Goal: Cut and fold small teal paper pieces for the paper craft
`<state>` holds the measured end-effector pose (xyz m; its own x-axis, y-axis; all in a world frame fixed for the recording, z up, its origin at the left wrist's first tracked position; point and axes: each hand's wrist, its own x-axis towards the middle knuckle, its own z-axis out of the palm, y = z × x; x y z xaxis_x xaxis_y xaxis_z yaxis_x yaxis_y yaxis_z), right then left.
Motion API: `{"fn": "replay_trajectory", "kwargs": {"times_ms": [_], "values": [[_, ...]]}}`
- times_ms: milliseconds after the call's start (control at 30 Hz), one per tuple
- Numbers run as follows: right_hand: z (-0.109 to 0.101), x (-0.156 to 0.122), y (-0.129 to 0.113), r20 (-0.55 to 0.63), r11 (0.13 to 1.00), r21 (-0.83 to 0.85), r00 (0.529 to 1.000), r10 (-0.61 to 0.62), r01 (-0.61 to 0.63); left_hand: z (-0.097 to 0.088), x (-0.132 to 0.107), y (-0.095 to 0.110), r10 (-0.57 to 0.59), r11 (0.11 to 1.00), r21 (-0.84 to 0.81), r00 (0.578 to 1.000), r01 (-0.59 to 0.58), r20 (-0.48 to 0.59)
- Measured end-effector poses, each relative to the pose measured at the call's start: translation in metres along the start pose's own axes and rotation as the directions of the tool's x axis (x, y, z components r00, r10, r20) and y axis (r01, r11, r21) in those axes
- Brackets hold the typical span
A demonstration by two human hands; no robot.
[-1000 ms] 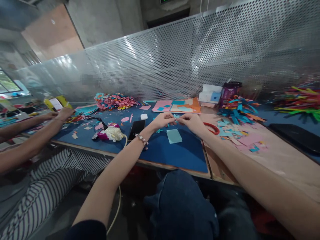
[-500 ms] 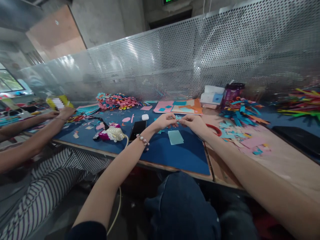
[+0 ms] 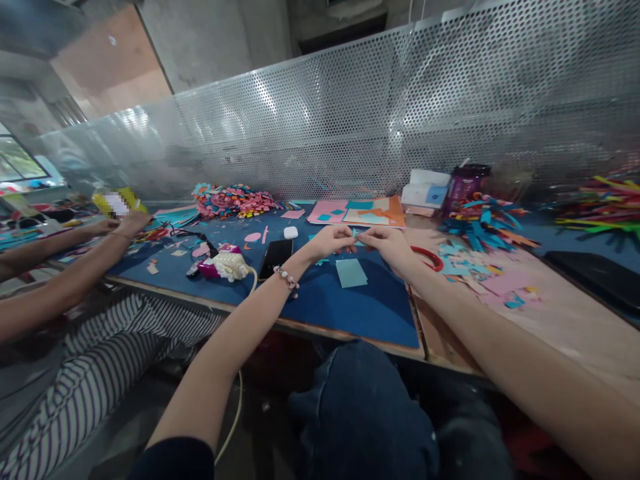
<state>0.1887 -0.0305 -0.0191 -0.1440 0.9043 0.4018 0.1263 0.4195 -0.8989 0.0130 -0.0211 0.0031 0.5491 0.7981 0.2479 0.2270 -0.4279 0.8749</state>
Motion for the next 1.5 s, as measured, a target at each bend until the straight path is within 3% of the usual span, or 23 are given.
{"fn": "replay_trajectory", "kwargs": {"times_ms": [333, 600, 800, 1000, 1500], "values": [[0.0005, -0.0016, -0.0041, -0.016, 1.0, -0.009, 1.0, -0.013, 0.012, -0.0004, -0.0019, -0.0022, 0.006, 0.998, 0.068, 0.998, -0.01, 0.06], [-0.003, 0.0027, -0.0013, -0.008, 0.998, 0.046, 0.999, -0.033, 0.034, -0.0031, 0.0024, -0.0057, 0.032, 0.999, 0.042, 0.999, -0.031, -0.01], [-0.0038, 0.0016, -0.0064, 0.031, 0.993, -0.094, 0.997, -0.075, 0.077, -0.0019, 0.0024, -0.0072, 0.018, 0.998, 0.066, 1.0, -0.019, 0.009], [-0.002, -0.0009, -0.0099, -0.032, 0.984, -0.168, 0.997, -0.072, 0.066, 0.0001, 0.003, -0.0085, 0.022, 0.998, 0.065, 0.999, -0.024, 0.033], [-0.0036, 0.0021, -0.0051, -0.001, 0.976, -0.186, 0.993, -0.118, 0.116, -0.0003, 0.0013, -0.004, -0.022, 0.999, 0.047, 0.996, 0.026, -0.081]]}}
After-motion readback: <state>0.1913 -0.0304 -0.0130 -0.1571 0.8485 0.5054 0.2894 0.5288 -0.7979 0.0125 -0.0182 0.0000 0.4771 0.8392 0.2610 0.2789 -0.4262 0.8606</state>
